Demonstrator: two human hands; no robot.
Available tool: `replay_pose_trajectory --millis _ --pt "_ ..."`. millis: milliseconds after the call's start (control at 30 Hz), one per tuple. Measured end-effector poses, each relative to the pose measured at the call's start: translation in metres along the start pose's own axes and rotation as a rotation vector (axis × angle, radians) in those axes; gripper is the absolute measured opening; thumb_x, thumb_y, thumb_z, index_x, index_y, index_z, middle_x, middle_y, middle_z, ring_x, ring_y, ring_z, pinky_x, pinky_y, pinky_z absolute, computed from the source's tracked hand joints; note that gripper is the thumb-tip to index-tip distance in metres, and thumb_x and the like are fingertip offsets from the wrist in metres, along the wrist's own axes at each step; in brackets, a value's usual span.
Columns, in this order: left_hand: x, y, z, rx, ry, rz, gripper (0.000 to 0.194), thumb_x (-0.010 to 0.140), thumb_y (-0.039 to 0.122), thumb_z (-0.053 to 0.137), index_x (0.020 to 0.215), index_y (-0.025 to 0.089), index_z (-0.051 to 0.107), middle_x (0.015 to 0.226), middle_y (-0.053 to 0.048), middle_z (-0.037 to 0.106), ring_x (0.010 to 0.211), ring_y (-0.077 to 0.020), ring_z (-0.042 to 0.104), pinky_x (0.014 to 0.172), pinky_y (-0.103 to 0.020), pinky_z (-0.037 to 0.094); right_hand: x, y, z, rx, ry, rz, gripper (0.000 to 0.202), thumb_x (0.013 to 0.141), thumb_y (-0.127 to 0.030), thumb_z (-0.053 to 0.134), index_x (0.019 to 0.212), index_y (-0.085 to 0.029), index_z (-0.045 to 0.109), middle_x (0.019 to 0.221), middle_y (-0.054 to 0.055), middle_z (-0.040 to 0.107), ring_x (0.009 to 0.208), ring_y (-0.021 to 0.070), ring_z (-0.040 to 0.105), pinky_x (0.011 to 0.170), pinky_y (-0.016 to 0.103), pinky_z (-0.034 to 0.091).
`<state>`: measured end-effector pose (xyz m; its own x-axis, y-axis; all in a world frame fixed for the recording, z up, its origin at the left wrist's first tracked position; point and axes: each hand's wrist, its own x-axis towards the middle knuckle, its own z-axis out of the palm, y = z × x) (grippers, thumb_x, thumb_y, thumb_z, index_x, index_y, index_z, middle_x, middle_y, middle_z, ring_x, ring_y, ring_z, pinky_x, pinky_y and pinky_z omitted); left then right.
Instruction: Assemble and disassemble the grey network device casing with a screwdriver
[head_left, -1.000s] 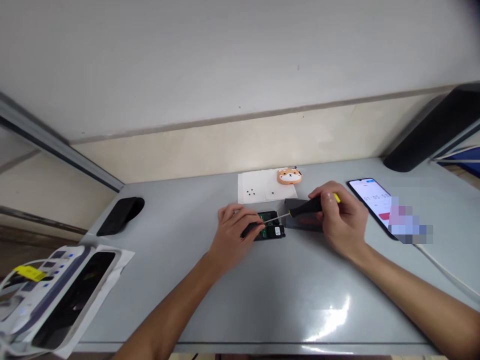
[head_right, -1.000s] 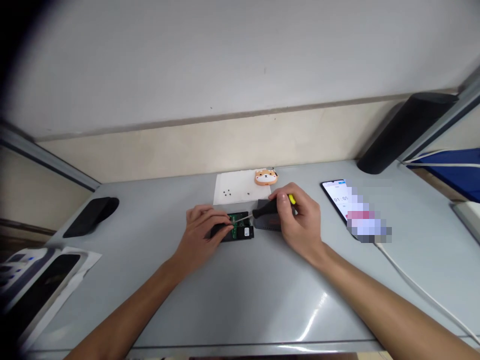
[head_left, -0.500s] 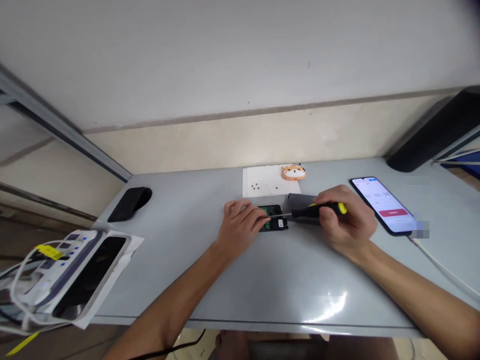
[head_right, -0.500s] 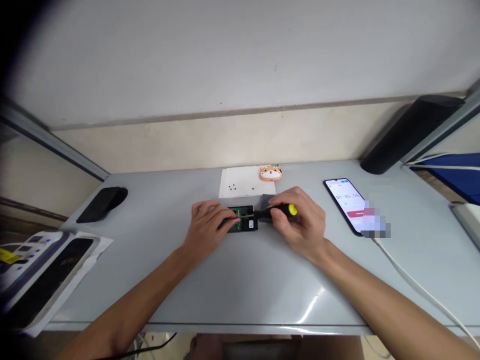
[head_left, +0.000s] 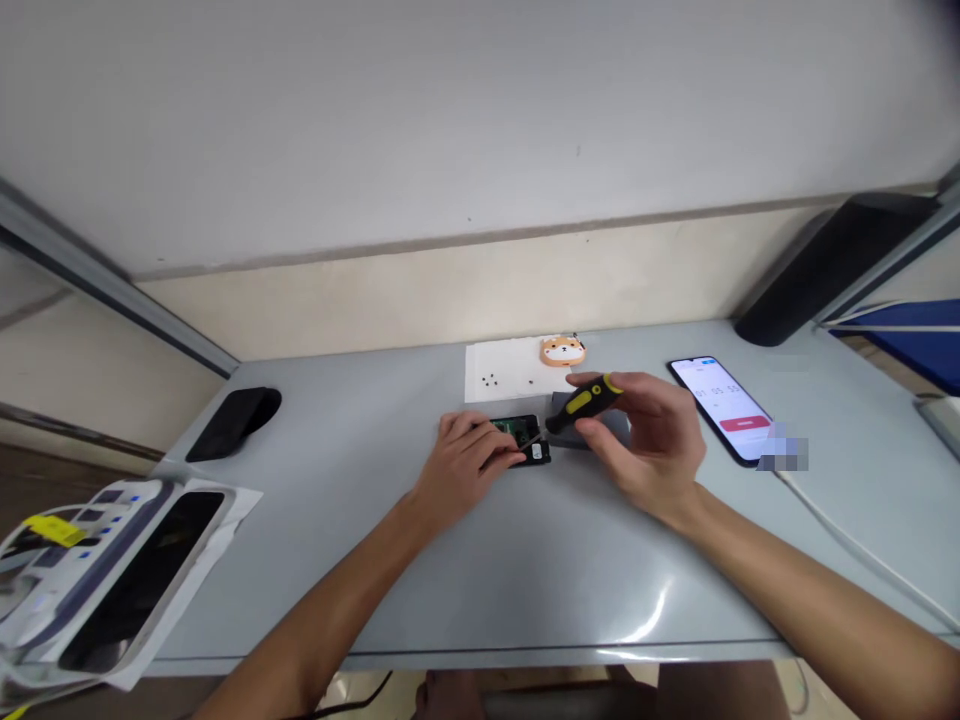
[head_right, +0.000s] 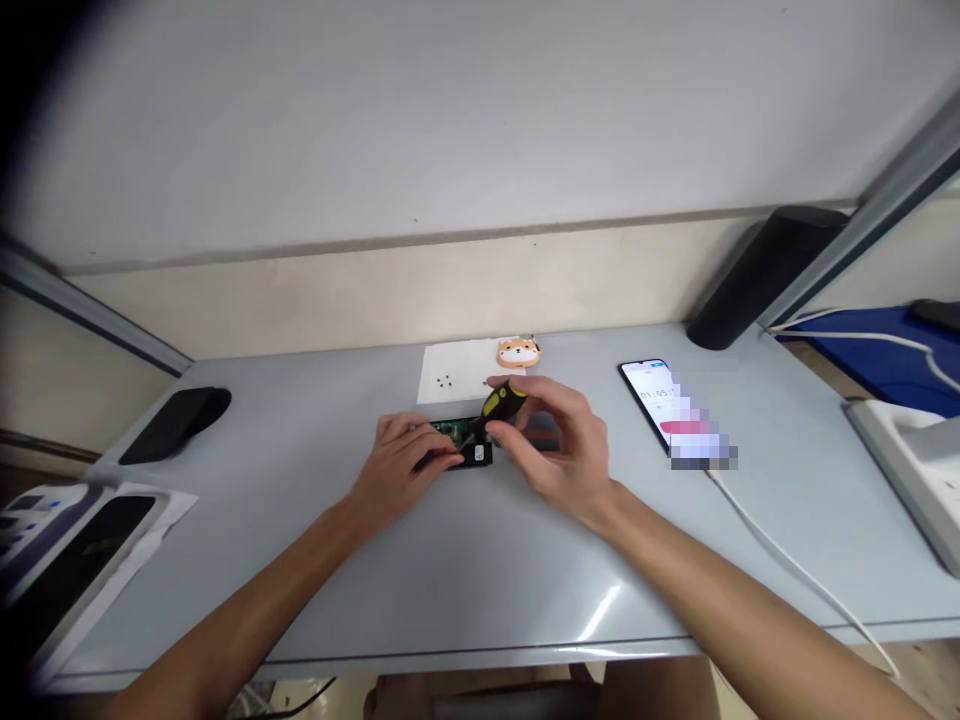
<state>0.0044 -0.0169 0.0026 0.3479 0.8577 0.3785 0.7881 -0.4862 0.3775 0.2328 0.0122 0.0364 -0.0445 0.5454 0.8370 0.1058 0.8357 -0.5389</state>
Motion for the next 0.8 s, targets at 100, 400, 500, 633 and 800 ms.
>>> replay_pose_trajectory --millis 100,400,500,633,800 --pt "0.000 -0.001 0.000 -0.009 0.000 0.006 0.027 0.108 0.046 0.060 0.096 0.030 0.079 0.087 -0.002 0.078 0.100 -0.0255 0.060 0.099 -0.043 0.043 -0.002 0.000 0.002 -0.036 0.019 0.015 0.044 0.091 -0.017 0.079 0.129 -0.032 0.063 0.102 0.001 0.073 0.084 0.0175 0.079 0.061 0.030 0.069" --pt "-0.001 -0.004 0.004 0.024 -0.016 -0.041 0.071 0.089 0.062 0.081 0.148 0.029 0.061 0.132 -0.010 0.073 0.129 -0.0332 0.052 0.116 -0.049 0.041 -0.002 0.010 0.002 -0.118 0.035 0.069 0.047 0.088 -0.015 0.083 0.130 -0.030 0.066 0.102 0.000 0.076 0.071 0.0134 0.075 0.060 0.028 0.069" --pt "0.000 -0.004 0.007 0.046 -0.061 0.007 0.065 0.097 0.057 0.072 0.152 0.025 0.057 0.146 -0.012 0.067 0.136 -0.0336 0.049 0.118 -0.049 0.040 -0.002 0.013 0.002 -0.146 0.022 0.067 0.049 0.089 -0.013 0.082 0.132 -0.030 0.066 0.100 0.000 0.077 0.070 0.0132 0.076 0.063 0.028 0.070" --pt "0.002 -0.003 0.008 0.059 -0.095 0.021 0.050 0.107 0.051 0.059 0.150 0.025 0.058 0.146 -0.010 0.069 0.138 -0.0318 0.052 0.117 -0.050 0.040 -0.004 0.012 0.003 -0.141 0.018 0.006 0.059 0.088 -0.008 0.081 0.139 -0.032 0.064 0.117 0.004 0.079 0.082 0.0157 0.080 0.066 0.028 0.071" --pt "0.004 -0.003 0.005 0.042 -0.114 0.018 0.048 0.108 0.053 0.056 0.147 0.025 0.060 0.141 -0.009 0.072 0.128 -0.0295 0.060 0.116 -0.051 0.039 -0.006 0.011 0.001 -0.082 -0.030 -0.075 0.066 0.089 -0.004 0.079 0.145 -0.034 0.063 0.119 0.005 0.080 0.104 0.0213 0.082 0.077 0.031 0.074"
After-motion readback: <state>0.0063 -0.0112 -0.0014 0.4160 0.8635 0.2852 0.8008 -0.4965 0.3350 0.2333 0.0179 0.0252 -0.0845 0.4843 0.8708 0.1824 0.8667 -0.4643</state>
